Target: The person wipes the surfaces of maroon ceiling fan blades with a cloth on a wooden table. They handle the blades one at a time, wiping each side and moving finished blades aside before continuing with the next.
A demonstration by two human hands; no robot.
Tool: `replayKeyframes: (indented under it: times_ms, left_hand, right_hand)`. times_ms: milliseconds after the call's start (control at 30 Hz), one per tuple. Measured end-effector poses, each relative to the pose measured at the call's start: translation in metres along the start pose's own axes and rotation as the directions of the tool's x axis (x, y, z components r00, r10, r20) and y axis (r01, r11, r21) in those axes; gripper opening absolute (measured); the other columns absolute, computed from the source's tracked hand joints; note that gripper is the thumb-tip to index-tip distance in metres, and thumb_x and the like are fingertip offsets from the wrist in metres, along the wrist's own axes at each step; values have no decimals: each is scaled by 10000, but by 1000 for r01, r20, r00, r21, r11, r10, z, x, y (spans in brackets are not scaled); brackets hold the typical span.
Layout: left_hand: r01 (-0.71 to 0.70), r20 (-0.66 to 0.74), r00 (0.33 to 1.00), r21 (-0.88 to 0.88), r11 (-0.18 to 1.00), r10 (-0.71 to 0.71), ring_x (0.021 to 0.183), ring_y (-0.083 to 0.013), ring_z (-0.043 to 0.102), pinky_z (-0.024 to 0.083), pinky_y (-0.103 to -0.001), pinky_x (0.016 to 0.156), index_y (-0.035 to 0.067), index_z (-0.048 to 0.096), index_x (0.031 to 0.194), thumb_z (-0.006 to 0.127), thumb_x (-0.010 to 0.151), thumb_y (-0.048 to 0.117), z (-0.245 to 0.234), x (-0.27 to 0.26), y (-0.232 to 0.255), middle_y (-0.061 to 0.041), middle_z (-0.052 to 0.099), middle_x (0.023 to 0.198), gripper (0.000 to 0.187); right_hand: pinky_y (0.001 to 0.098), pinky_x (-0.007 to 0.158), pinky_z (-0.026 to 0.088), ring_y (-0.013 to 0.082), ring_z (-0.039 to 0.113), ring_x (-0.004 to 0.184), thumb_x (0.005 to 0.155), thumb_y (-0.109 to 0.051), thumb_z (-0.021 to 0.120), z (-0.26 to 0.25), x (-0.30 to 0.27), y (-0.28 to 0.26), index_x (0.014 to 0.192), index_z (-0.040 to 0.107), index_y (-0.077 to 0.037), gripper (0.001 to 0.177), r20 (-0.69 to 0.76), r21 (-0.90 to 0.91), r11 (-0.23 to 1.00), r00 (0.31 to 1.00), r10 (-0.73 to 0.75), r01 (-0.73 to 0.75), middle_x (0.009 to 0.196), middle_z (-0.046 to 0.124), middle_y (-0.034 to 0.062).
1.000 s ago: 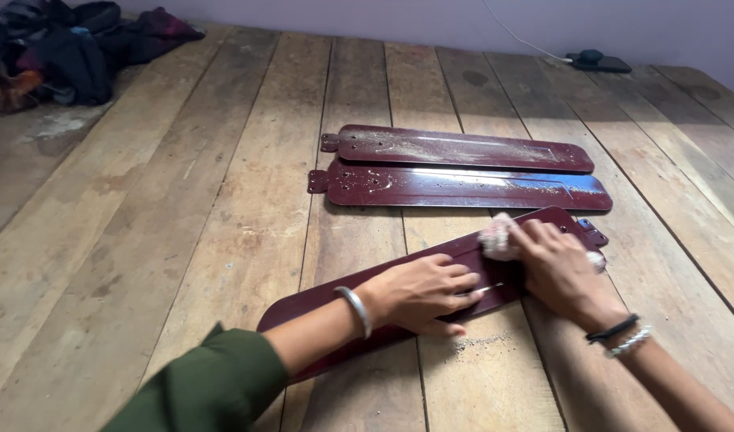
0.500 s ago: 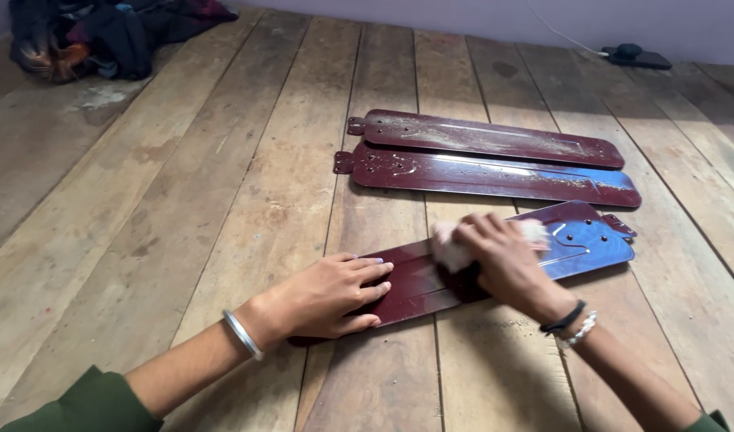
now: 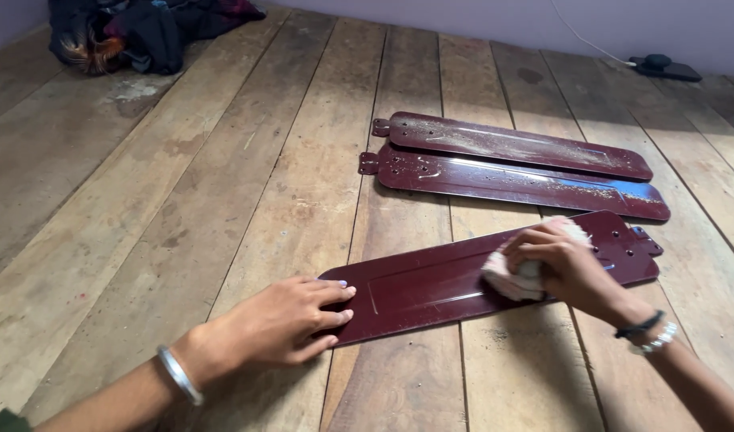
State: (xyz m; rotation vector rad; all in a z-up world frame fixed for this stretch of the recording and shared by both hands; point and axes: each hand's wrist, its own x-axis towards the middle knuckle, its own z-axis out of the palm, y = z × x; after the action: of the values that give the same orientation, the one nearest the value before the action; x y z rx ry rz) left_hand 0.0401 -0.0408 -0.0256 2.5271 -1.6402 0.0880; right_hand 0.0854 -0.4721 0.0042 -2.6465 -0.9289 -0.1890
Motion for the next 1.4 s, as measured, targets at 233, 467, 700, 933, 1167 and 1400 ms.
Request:
replayKeyframes:
  times_ms: [233, 467, 700, 933, 1167, 1400]
  left_hand:
    - [145, 57, 989, -104, 984, -139, 1217, -270, 590, 452, -418, 1039, 65, 758, 969, 633, 915, 290, -19, 8, 11, -157, 648, 1263, 263]
    - [91, -26, 995, -126, 988, -95, 1246, -241, 581, 463, -412, 1010, 83, 766, 1056, 632, 910, 236, -14, -21, 7, -131, 646, 1305, 250]
    - [65, -53, 996, -105, 992, -71, 1289, -260, 562, 461, -421, 1026, 67, 757, 1084, 601, 919, 230, -1, -27, 5, -121, 634, 1346, 280]
    - [431, 45, 901, 26, 902, -432, 1331, -281, 458, 197, -601, 1191, 112, 750, 1057, 604, 928, 294, -14, -18, 42, -120, 578, 1331, 267]
    - [563, 44, 822, 85, 822, -567, 1486, -327, 183, -39, -705, 1132, 163, 777, 970, 621, 886, 310, -29, -27, 35, -172, 268, 1592, 231]
    - [482, 176, 861, 21, 876, -478, 1525, -264, 53, -140, -764, 1101, 169, 787, 887, 630, 881, 311, -29, -28, 22, -51, 173, 1679, 212]
  right_hand:
    - [408, 1028, 456, 218, 582, 1166, 653, 154, 583, 52, 72, -96, 1053, 763, -132, 523, 33, 81, 959, 961, -275, 272, 1214, 707, 32]
    - [370, 994, 517, 207, 632, 1133, 612, 124, 620, 27, 53, -72, 1032, 800, -177, 547, 119, 88, 969, 964, -239, 229, 1179, 735, 18]
    - [358, 956, 552, 217, 632, 1112, 578, 178, 573, 20, 54, -61, 1059, 803, -203, 655, 136, 19, 993, 984, -119, 117, 1161, 731, 2]
    - [375, 951, 483, 218, 590, 1125, 606, 134, 620, 74, 100, -145, 1073, 766, -164, 573, 143, 61, 938, 927, -347, 342, 1152, 714, 5]
    - [371, 967, 509, 208, 608, 1155, 690, 119, 634, 49, 68, -117, 1043, 789, -179, 488, 104, 152, 932, 932, -347, 330, 1197, 725, 6]
    - [358, 961, 528, 226, 607, 1117, 686, 83, 662, 51, 65, -127, 1087, 775, -182, 493, 154, 135, 966, 958, -242, 222, 1204, 705, 27]
